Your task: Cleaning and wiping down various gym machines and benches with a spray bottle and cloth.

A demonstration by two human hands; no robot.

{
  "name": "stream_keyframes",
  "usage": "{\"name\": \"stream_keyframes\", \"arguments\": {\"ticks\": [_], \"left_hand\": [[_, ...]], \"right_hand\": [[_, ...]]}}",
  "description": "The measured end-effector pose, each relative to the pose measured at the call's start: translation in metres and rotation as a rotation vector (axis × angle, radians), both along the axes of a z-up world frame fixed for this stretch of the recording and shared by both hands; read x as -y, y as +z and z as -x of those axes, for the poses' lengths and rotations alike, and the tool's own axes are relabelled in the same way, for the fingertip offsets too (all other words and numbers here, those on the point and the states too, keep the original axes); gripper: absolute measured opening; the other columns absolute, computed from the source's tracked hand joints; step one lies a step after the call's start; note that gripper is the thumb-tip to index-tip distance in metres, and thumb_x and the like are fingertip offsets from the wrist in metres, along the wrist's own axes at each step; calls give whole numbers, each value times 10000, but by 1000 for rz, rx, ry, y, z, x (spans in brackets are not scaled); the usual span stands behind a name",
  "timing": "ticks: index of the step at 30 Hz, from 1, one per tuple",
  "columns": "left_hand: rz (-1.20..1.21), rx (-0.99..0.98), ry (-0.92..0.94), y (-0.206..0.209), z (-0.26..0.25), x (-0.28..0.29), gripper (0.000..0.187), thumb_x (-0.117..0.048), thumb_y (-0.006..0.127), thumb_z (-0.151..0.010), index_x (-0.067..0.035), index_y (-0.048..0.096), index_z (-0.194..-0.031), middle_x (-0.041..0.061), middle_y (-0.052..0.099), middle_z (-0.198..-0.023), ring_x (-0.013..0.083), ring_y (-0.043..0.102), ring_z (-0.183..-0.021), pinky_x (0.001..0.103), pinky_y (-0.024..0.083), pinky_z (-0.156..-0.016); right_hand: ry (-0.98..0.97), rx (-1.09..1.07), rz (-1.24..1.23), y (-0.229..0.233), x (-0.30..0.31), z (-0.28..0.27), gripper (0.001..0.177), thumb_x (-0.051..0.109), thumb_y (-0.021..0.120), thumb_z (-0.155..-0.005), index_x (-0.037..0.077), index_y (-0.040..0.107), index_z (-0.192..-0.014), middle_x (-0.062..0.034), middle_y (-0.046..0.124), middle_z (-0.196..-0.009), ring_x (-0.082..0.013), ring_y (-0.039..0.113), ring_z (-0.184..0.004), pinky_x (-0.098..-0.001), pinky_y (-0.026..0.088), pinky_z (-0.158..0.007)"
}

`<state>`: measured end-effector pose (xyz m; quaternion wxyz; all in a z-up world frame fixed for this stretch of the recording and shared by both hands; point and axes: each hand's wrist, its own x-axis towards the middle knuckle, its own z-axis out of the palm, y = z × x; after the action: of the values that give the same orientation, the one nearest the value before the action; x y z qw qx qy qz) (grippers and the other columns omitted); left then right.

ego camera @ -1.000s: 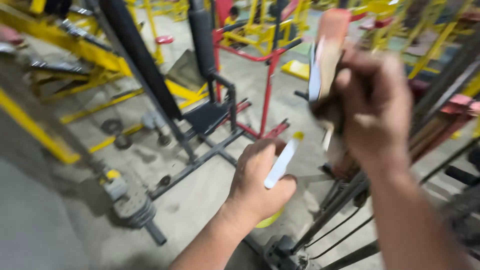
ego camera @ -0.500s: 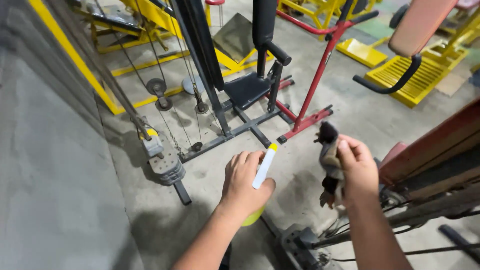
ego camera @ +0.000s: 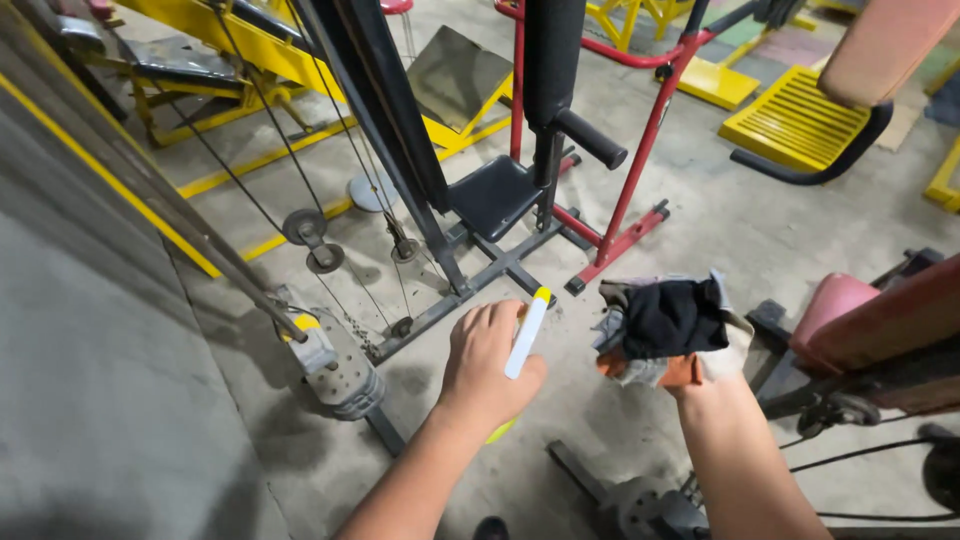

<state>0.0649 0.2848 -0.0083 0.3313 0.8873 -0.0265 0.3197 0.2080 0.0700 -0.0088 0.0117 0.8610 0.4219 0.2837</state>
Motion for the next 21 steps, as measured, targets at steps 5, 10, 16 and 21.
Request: {"name": "stream_keyframes", "arguments": {"ticks": [5, 10, 16, 21], "left_hand": [[-32, -10, -30, 11, -18, -17, 425, -118, 665, -720, -20, 588, -1126, 199, 670, -1042, 423, 612, -1026, 529, 460, -939], [-23, 49, -65, 9, -32, -22, 429, -103, 648, -722, -14, 583, -1136, 202, 668, -1057, 416, 623, -1042, 523, 471, -959], [35, -93, -68, 11, -57, -30, 389, -107, 647, -716, -39, 602, -1096, 187, 681, -999, 418, 628, -986, 523, 487, -907], [24, -85, -29, 12, -81, -41, 424, -149, 682, -732, -53, 581, -1132, 190, 670, -1037, 436, 616, -995, 533, 491, -885]], "right_hand": [[163, 267, -216, -12, -27, -14, 164, 269, 701, -564, 151, 638, -658, -61, 565, -632, -274, 583, -608, -431, 405, -535], [88, 141, -165, 3, -42, -30, 197, 259, 755, -474, 173, 609, -574, -55, 548, -548, -269, 567, -528, -428, 377, -468], [-131, -385, -323, 41, -55, -59, 224, 329, 781, -544, 176, 678, -671, -35, 647, -659, -213, 609, -572, -345, 461, -518], [-255, -455, -532, 41, -53, -113, 315, 389, 723, -811, 111, 650, -939, -75, 682, -812, -216, 653, -735, -370, 518, -711]]}}
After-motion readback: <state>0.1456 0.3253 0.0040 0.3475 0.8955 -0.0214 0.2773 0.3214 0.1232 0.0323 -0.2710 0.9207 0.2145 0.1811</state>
